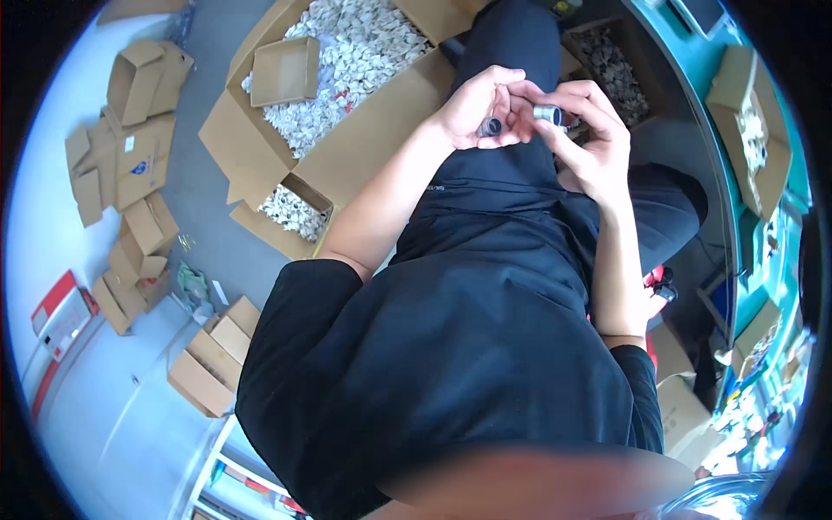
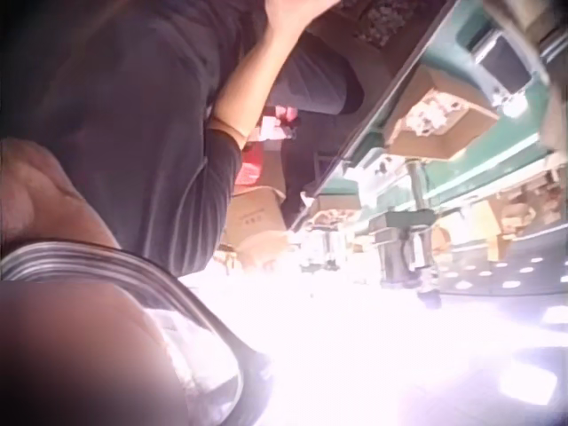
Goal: Manual assembly and packaging of small electronic components at a production workbench.
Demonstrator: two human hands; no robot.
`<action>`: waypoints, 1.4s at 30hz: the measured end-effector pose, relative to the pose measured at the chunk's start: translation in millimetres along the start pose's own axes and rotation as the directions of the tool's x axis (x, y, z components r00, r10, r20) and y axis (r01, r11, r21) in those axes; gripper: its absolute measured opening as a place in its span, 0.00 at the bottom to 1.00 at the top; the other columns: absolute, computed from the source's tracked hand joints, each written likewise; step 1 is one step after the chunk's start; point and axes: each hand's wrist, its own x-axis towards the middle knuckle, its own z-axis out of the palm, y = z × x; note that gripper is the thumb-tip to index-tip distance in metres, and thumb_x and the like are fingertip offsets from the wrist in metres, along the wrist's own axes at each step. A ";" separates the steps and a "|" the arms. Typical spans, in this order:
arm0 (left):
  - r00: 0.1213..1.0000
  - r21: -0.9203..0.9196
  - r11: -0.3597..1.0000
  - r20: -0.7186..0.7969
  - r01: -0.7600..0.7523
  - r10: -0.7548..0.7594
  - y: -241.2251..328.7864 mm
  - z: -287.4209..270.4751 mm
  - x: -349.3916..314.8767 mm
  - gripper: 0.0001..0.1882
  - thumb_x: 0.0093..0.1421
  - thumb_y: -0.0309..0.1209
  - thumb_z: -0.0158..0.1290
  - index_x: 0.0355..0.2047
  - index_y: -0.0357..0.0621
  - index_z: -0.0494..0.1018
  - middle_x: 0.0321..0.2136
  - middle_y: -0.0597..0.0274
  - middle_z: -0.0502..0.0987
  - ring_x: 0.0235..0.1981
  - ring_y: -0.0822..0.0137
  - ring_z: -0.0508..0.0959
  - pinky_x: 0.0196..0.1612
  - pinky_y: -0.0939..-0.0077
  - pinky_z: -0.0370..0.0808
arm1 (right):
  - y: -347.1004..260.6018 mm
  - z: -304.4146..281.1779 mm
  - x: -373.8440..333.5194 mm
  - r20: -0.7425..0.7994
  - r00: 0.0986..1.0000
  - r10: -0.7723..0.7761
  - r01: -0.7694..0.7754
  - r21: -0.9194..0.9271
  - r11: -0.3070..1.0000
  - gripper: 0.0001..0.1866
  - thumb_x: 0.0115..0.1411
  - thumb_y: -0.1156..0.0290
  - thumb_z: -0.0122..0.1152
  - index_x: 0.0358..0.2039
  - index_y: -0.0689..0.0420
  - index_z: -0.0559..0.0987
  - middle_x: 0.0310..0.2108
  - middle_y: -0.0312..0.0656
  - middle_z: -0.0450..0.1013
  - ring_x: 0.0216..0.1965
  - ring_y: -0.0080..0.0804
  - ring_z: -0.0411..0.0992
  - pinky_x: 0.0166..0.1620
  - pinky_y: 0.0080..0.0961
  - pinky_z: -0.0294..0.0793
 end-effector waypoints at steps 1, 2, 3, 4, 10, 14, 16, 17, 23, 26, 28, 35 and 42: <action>1.000 -0.024 1.000 0.019 0.009 -0.009 -5.1 8.3 7.2 0.32 0.68 0.53 0.35 0.49 0.35 0.73 0.26 0.50 0.79 0.15 0.68 0.73 0.10 0.82 0.65 | 3.4 -9.2 -10.1 -0.016 1.000 0.009 -0.008 0.068 0.998 0.14 0.52 0.70 0.73 0.41 0.56 0.85 0.42 0.39 0.75 0.44 0.31 0.74 0.48 0.26 0.74; 0.999 -0.005 1.000 0.032 0.030 -0.030 -10.6 14.6 13.3 0.32 0.68 0.53 0.35 0.49 0.35 0.73 0.26 0.50 0.79 0.15 0.68 0.73 0.10 0.82 0.65 | 4.8 -16.7 -19.5 -0.017 1.000 -0.004 0.005 0.051 0.999 0.15 0.52 0.70 0.73 0.41 0.56 0.86 0.45 0.40 0.75 0.47 0.33 0.73 0.51 0.29 0.72; 0.997 -0.043 0.998 0.059 0.043 -0.040 -16.2 20.7 19.2 0.32 0.68 0.53 0.35 0.50 0.36 0.73 0.28 0.52 0.79 0.16 0.69 0.74 0.10 0.82 0.65 | 2.8 -22.9 -27.9 -0.020 1.000 -0.014 0.015 0.031 0.999 0.15 0.52 0.70 0.73 0.41 0.56 0.86 0.47 0.41 0.75 0.51 0.35 0.72 0.54 0.31 0.70; 0.994 -0.082 0.995 0.091 0.064 -0.056 -21.6 28.0 26.5 0.32 0.69 0.54 0.35 0.51 0.37 0.72 0.29 0.53 0.79 0.18 0.69 0.75 0.10 0.83 0.65 | 4.6 -26.7 -35.3 0.003 1.000 -0.029 0.029 -0.016 0.999 0.15 0.53 0.68 0.72 0.41 0.55 0.86 0.52 0.42 0.73 0.57 0.38 0.68 0.59 0.35 0.66; 0.959 -0.306 0.912 0.010 0.272 -0.283 -51.3 49.9 68.0 0.23 0.69 0.48 0.39 0.46 0.41 0.73 0.35 0.62 0.77 0.25 0.71 0.74 0.20 0.84 0.70 | 22.3 -36.9 -84.4 -0.289 0.955 0.070 -0.089 -0.053 0.995 0.15 0.55 0.66 0.71 0.43 0.54 0.85 0.51 0.41 0.74 0.55 0.38 0.68 0.59 0.35 0.66; 0.900 -0.467 0.840 -0.183 0.275 -0.396 -76.0 77.8 89.1 0.21 0.71 0.44 0.37 0.44 0.40 0.71 0.37 0.58 0.78 0.34 0.66 0.77 0.41 0.71 0.78 | 30.6 -52.6 -112.3 -0.531 0.835 0.142 -0.171 -0.005 0.985 0.15 0.54 0.69 0.72 0.43 0.55 0.85 0.37 0.40 0.74 0.41 0.34 0.72 0.45 0.28 0.73; 0.926 -0.404 0.873 -0.138 0.272 -0.352 -81.9 92.0 91.2 0.20 0.71 0.43 0.37 0.43 0.40 0.70 0.38 0.57 0.77 0.37 0.64 0.77 0.45 0.68 0.76 | 31.4 -57.1 -120.8 -0.532 0.838 0.120 -0.187 -0.073 0.980 0.15 0.53 0.69 0.73 0.43 0.55 0.85 0.33 0.39 0.74 0.38 0.34 0.72 0.42 0.29 0.73; 0.948 -0.358 0.900 -0.096 0.251 -0.302 -83.9 96.0 93.3 0.19 0.72 0.42 0.36 0.43 0.40 0.70 0.39 0.57 0.77 0.40 0.63 0.77 0.50 0.65 0.75 | 32.9 -57.5 -123.1 -0.528 0.847 0.063 -0.167 -0.151 0.974 0.16 0.52 0.69 0.73 0.42 0.55 0.85 0.31 0.39 0.74 0.37 0.34 0.72 0.42 0.29 0.72; 0.982 -0.058 0.981 -0.035 0.186 -0.188 -82.5 111.3 94.1 0.23 0.75 0.46 0.30 0.46 0.43 0.70 0.37 0.61 0.76 0.39 0.68 0.76 0.47 0.67 0.74 | 37.4 -60.3 -130.4 -0.563 0.823 0.072 -0.209 -0.183 0.961 0.16 0.51 0.70 0.73 0.42 0.56 0.84 0.33 0.41 0.74 0.37 0.38 0.72 0.41 0.31 0.73; 0.989 0.188 0.972 0.012 0.141 -0.146 -78.3 118.0 89.2 0.29 0.75 0.53 0.26 0.49 0.43 0.70 0.36 0.63 0.75 0.35 0.72 0.73 0.43 0.71 0.73 | 38.5 -66.7 -127.7 -0.574 0.813 0.094 -0.194 -0.115 0.974 0.17 0.51 0.70 0.73 0.43 0.56 0.84 0.33 0.41 0.74 0.37 0.39 0.72 0.41 0.31 0.73; 0.989 0.286 0.949 0.015 0.136 -0.146 -78.5 124.3 87.5 0.33 0.74 0.57 0.24 0.50 0.43 0.69 0.34 0.65 0.74 0.34 0.74 0.72 0.40 0.74 0.72 | 39.1 -71.0 -124.3 -0.507 0.861 0.046 -0.166 -0.195 0.967 0.16 0.52 0.69 0.72 0.42 0.57 0.84 0.33 0.42 0.74 0.37 0.39 0.72 0.42 0.32 0.74; 0.993 0.629 0.769 -0.034 0.110 -0.115 -81.3 111.3 80.9 0.33 0.75 0.56 0.27 0.46 0.39 0.71 0.27 0.67 0.69 0.25 0.76 0.69 0.28 0.83 0.69 | 31.3 -78.1 -118.4 -0.279 0.951 0.133 -0.218 -0.301 0.928 0.15 0.52 0.69 0.70 0.41 0.59 0.82 0.34 0.47 0.75 0.39 0.47 0.75 0.43 0.37 0.75; 0.979 0.404 0.894 -0.018 0.193 -0.203 -66.8 95.9 70.9 0.18 0.73 0.32 0.46 0.57 0.32 0.70 0.34 0.63 0.78 0.34 0.75 0.78 0.39 0.79 0.77 | 29.0 -85.7 -112.2 -0.182 0.943 0.278 -0.303 -0.132 0.944 0.14 0.52 0.71 0.67 0.40 0.62 0.83 0.31 0.50 0.76 0.33 0.46 0.76 0.39 0.34 0.76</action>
